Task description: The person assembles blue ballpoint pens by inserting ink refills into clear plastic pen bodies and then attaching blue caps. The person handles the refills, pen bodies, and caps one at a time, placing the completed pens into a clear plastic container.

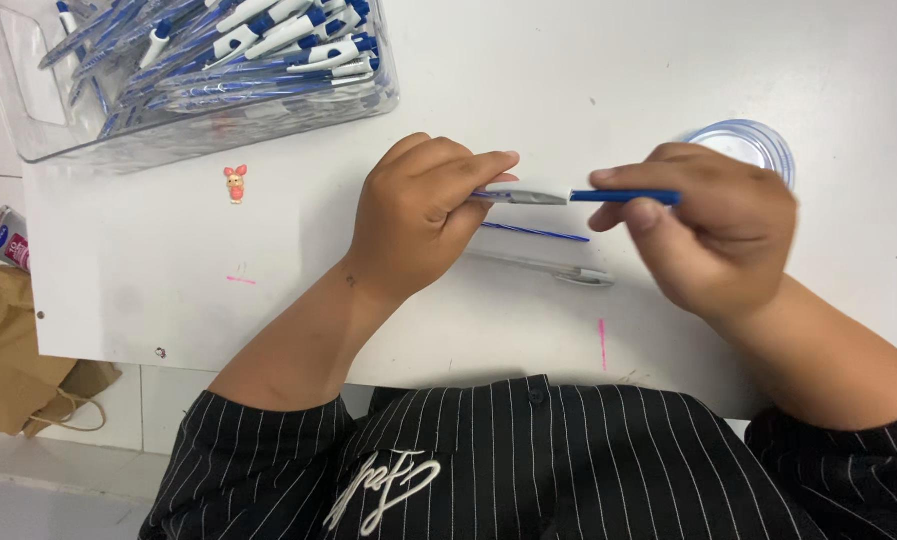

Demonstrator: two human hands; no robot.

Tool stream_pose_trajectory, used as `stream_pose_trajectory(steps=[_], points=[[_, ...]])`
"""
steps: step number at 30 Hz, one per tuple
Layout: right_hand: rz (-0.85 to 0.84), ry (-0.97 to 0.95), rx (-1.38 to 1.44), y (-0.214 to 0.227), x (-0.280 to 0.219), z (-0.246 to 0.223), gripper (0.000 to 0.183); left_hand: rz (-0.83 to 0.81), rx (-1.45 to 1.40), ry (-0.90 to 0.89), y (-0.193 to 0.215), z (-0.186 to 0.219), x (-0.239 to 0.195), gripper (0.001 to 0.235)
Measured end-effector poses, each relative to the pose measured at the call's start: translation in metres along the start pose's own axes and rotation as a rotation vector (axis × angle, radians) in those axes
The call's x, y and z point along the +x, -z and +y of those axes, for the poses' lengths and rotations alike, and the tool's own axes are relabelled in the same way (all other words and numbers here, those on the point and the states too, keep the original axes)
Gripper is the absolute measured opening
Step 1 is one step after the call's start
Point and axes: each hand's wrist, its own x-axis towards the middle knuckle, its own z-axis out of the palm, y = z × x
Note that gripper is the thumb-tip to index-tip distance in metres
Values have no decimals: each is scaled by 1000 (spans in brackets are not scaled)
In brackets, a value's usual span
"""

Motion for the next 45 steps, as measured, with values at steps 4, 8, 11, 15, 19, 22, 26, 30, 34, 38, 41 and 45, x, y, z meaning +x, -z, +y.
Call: stream_pose_trajectory(steps=[4,8,11,15,19,22,26,30,34,38,41,45], points=[[44,-14,17,-5,-4,4,29,-4,34,-11,1,-1,-1,41],[121,-28,69,-4,-11,9,33,5,29,-19,2,-2,0,42],[135,-32,70,-3,-11,9,34,11,42,-12,3,-3,0,41],[22,-38,15,-4,-3,3,24,7,74,-28,2,-2,0,44],[-78,-267,27,-3,1,4,20,1,107,-86,0,-1,3,37],[147,-554,332,2,5,28,16,-19,28,-62,0,4,2,30],[149,-656,213,11,12,18,13,-28,41,-67,-3,-3,-2,32],[-55,-130,-206,15,6,27,18,-42,-7,-35,0,-3,-1,29],[-111,126,-309,19,1,40,30,-113,-114,33,1,-4,1,24],[-161,90,-323,19,3,37,35,-151,-118,71,1,-5,1,23],[-127,24,-339,12,-1,39,18,-80,-74,-7,2,-3,1,29],[-139,-38,-266,7,-1,35,27,-64,-44,-10,3,-2,1,28]])
